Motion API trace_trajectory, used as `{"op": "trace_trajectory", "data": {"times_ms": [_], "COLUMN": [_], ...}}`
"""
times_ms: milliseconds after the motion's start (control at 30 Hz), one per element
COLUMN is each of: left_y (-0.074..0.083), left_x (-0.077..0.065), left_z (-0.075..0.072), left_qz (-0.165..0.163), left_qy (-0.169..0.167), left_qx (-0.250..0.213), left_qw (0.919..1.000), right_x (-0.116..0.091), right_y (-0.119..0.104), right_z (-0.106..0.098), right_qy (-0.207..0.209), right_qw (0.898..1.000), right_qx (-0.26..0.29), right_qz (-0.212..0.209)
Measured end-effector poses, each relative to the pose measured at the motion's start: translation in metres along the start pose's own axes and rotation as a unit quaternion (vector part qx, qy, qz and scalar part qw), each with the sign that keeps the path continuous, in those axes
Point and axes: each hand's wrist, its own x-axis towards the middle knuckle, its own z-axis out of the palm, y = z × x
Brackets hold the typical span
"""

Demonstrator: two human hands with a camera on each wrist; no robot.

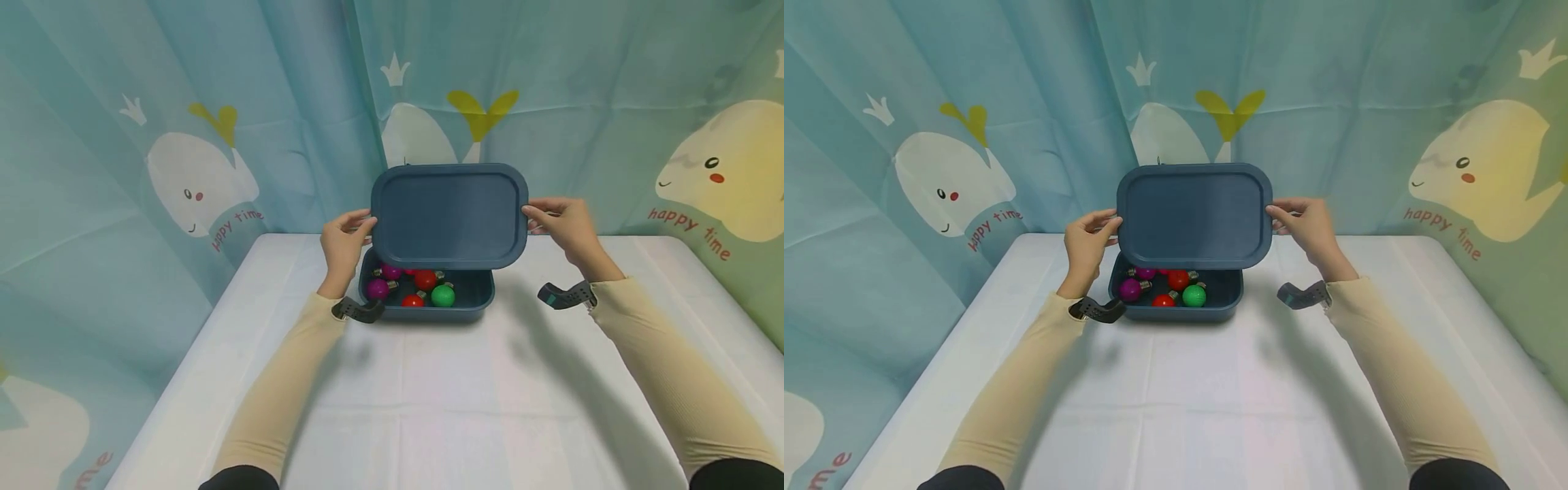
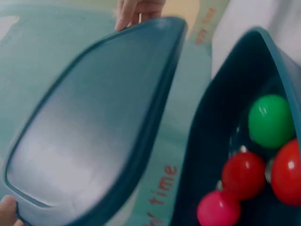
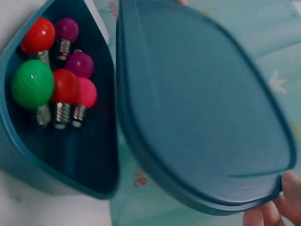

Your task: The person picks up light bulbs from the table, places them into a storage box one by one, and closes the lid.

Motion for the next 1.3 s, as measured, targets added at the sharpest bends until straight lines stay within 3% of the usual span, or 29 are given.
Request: {"op": "trace_trajectory", "data": {"times_ms": [200,533,833,1067,1300], "left_y": [-0.016,-0.035,-0.042,-0.048,-0.053], "left_x": [-0.003,-0.014,-0.020,-0.025,-0.027], "left_z": [-0.013,-0.027,-0.033,-0.036,-0.038], "left_qz": [-0.079,-0.160,-0.195,-0.219,-0.222], "left_qy": [-0.037,-0.094,-0.117,-0.123,-0.125], "left_qx": [0.033,0.066,0.059,0.068,0.080], "left_qw": [0.9956,0.9805,0.9720,0.9656,0.9637], "right_x": [-0.002,-0.012,-0.022,-0.025,-0.025], "right_y": [0.008,0.026,0.038,0.048,0.050], "right_z": [0.017,0.037,0.048,0.056,0.061], "right_qy": [-0.033,-0.103,-0.131,-0.143,-0.146], "right_qw": [0.999,0.992,0.986,0.985,0.984], "right_qx": [-0.009,-0.016,-0.012,-0.015,-0.020], "right_qz": [0.035,0.075,0.098,0.093,0.102]}}
